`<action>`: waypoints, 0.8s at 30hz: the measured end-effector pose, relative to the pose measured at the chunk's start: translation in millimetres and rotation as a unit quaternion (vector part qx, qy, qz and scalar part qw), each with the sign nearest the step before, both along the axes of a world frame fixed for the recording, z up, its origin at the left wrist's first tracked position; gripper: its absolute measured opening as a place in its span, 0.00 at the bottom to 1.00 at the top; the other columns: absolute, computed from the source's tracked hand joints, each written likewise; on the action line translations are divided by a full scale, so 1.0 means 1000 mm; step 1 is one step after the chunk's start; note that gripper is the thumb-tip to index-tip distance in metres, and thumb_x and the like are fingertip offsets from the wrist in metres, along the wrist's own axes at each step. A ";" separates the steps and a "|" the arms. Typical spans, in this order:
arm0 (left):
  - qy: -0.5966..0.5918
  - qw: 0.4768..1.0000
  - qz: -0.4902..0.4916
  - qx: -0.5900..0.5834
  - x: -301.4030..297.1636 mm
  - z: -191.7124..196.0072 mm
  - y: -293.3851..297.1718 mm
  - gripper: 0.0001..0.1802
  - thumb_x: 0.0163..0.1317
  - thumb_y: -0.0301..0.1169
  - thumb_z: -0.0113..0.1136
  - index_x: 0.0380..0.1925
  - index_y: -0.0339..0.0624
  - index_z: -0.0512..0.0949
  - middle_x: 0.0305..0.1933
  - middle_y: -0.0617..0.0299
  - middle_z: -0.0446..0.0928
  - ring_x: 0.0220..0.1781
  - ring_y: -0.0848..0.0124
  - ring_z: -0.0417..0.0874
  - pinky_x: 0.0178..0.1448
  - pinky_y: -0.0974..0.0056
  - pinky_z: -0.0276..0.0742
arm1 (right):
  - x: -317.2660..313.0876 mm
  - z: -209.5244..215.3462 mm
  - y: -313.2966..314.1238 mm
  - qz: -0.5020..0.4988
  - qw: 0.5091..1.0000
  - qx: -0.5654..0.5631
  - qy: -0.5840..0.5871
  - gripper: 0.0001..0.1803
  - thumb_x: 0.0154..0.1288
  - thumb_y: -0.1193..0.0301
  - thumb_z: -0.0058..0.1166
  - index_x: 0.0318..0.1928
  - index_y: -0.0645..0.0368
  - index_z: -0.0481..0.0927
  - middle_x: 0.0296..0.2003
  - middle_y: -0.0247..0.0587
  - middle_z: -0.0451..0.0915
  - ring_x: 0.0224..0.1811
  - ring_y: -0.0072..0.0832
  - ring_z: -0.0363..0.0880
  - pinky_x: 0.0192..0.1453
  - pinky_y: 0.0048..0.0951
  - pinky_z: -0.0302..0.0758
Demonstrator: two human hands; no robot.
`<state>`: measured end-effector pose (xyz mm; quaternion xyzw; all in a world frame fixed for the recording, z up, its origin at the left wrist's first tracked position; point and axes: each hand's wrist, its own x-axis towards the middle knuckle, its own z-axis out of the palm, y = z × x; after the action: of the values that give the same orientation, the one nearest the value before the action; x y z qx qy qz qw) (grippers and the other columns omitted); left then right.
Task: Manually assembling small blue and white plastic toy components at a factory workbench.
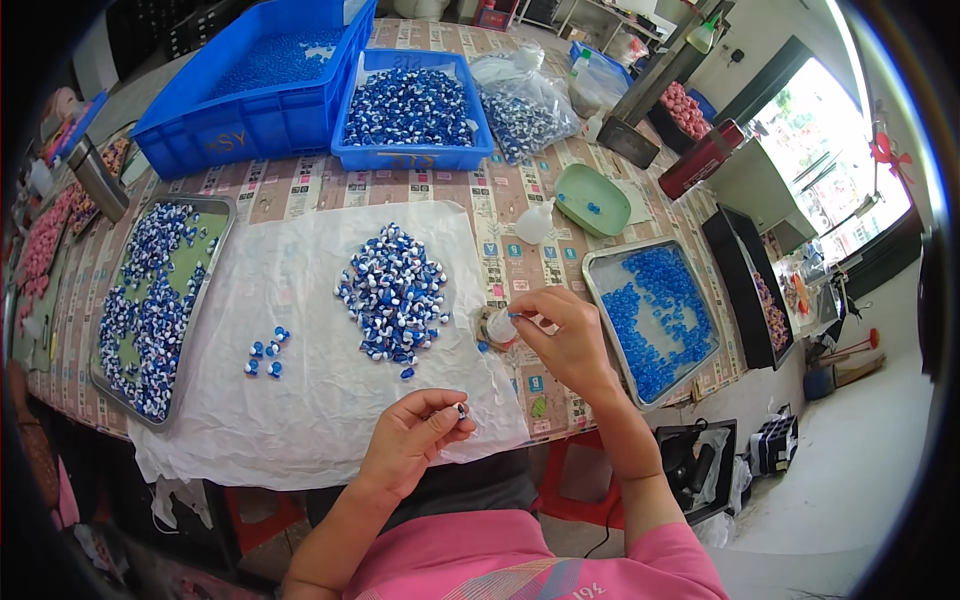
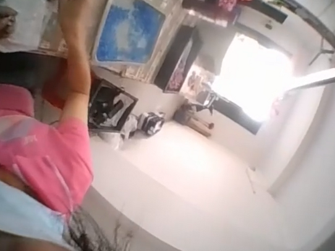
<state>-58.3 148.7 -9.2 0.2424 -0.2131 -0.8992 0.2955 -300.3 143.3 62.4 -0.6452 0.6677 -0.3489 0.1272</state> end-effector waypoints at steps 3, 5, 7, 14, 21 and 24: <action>-0.006 1.000 0.005 -0.003 0.001 -0.003 0.000 0.12 0.69 0.23 0.58 0.51 0.34 0.78 0.45 0.57 0.82 0.46 0.68 0.86 0.53 0.64 0.83 | 0.004 0.000 -0.002 0.005 1.000 -0.006 0.013 0.09 0.55 0.81 0.65 0.39 0.61 0.86 0.37 0.38 0.85 0.36 0.27 0.82 0.38 0.26 0.77; -0.008 1.000 0.009 -0.006 0.001 -0.004 -0.001 0.12 0.69 0.23 0.58 0.51 0.35 0.78 0.45 0.57 0.82 0.45 0.68 0.86 0.52 0.64 0.84 | 0.005 0.000 -0.002 0.005 1.000 -0.008 0.019 0.09 0.55 0.81 0.65 0.39 0.61 0.86 0.36 0.38 0.85 0.36 0.27 0.82 0.38 0.26 0.77; -0.010 1.000 0.009 0.003 0.002 -0.005 -0.001 0.12 0.69 0.22 0.58 0.51 0.34 0.78 0.47 0.57 0.82 0.46 0.68 0.86 0.53 0.64 0.84 | 0.006 -0.003 0.002 0.007 0.999 -0.027 0.017 0.09 0.54 0.81 0.65 0.38 0.60 0.86 0.36 0.38 0.85 0.36 0.27 0.82 0.38 0.26 0.77; -0.003 1.000 0.018 -0.003 0.002 -0.011 -0.003 0.11 0.69 0.22 0.57 0.51 0.34 0.78 0.48 0.57 0.81 0.46 0.68 0.86 0.54 0.64 0.83 | 0.032 -0.002 0.028 0.050 0.998 -0.027 -0.031 0.09 0.53 0.82 0.66 0.37 0.60 0.86 0.36 0.37 0.86 0.37 0.27 0.82 0.38 0.26 0.77; 0.011 1.000 -0.001 0.000 0.000 -0.019 -0.004 0.12 0.70 0.23 0.57 0.52 0.33 0.76 0.47 0.55 0.82 0.47 0.68 0.86 0.55 0.64 0.82 | 0.049 -0.018 0.049 0.134 0.980 0.025 -0.144 0.11 0.53 0.81 0.66 0.38 0.59 0.85 0.38 0.35 0.87 0.37 0.27 0.83 0.39 0.25 0.78; 0.018 1.000 -0.003 0.000 0.000 -0.020 -0.003 0.12 0.70 0.23 0.57 0.52 0.34 0.76 0.46 0.55 0.82 0.46 0.68 0.86 0.54 0.64 0.83 | 0.050 -0.025 0.050 0.132 0.980 0.020 -0.147 0.11 0.53 0.81 0.66 0.38 0.58 0.86 0.38 0.35 0.87 0.37 0.27 0.83 0.39 0.26 0.77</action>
<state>-58.7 145.6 -29.4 0.2249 -0.2088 -0.9044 0.2964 -250.5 192.8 37.1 -0.6665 0.5576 -0.4068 0.2818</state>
